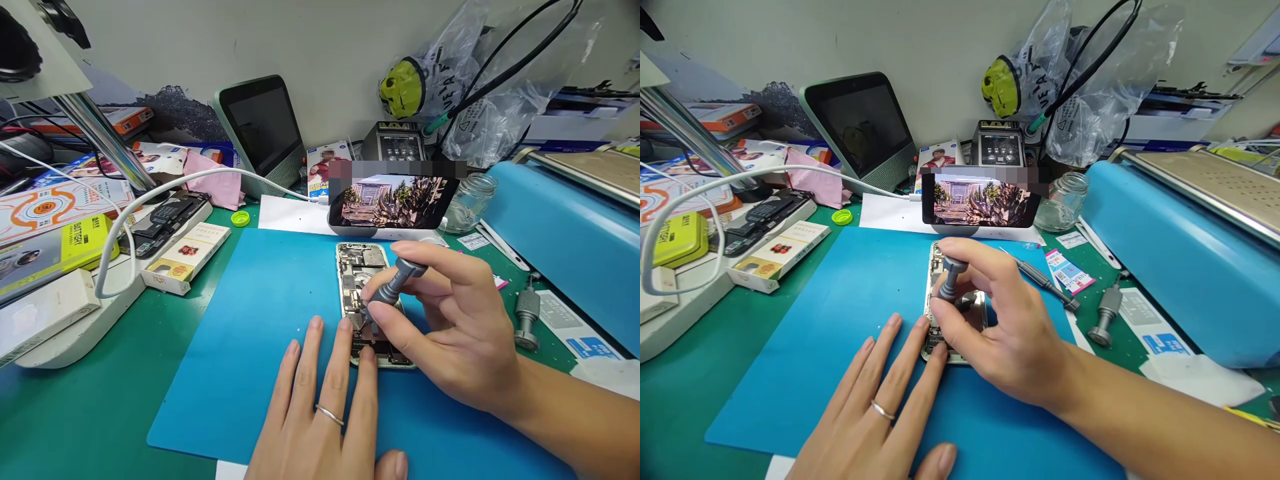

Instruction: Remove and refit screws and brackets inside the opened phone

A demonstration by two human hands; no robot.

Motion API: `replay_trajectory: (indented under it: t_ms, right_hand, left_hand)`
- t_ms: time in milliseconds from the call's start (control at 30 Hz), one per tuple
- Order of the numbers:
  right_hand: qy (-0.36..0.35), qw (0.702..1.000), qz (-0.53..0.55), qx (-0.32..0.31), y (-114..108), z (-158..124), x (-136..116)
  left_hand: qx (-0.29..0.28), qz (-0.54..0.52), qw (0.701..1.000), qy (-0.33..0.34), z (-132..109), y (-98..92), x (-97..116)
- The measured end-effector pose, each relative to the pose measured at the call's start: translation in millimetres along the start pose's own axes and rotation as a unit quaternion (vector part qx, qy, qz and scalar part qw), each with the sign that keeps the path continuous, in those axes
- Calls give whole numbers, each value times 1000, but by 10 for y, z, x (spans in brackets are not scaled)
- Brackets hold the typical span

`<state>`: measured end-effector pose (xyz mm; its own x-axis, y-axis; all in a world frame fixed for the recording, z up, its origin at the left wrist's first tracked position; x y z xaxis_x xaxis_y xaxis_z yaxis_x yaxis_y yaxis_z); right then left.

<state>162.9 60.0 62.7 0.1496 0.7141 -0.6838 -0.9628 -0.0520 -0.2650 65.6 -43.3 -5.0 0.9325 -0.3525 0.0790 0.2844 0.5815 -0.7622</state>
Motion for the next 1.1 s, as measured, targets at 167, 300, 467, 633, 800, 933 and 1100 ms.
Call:
replay_trajectory:
  t_ms: [167,300,467,633,800,933,1100]
  right_hand:
    - [-3,1000,5,-5,22,19,-3]
    - [6,1000,3,-12,43,30,12]
    - [6,1000,8,6,8,30,8]
    - [-5,1000,11,17,-17,3,-17]
    - [-14,1000,2,21,-28,-18,-29]
    - [-22,1000,4,19,-29,6,-45]
    - [-19,1000,-10,3,2,20,-18]
  left_hand:
    - [-3,4,1000,6,3,-1,2]
    - [-5,6,1000,7,3,-4,-4]
    - [-9,6,1000,9,-3,-6,-2]
    - [-15,6,1000,3,-1,-11,-5]
    - [-15,12,1000,9,17,-26,-1]
    - [-17,13,1000,14,21,-30,-2]
    - [-13,13,1000,9,5,-22,-5]
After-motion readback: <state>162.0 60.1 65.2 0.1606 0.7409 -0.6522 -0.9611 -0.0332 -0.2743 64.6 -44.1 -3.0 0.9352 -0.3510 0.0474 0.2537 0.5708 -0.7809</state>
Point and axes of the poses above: each hand's wrist, its own z-axis towards the middle knuckle, its own y-axis out of the palm, x = y × z, the point moved 9 cm from there along z, towards the middle knuckle, and after that the axes turned 12 degrees about x, right-handed, at the moved point
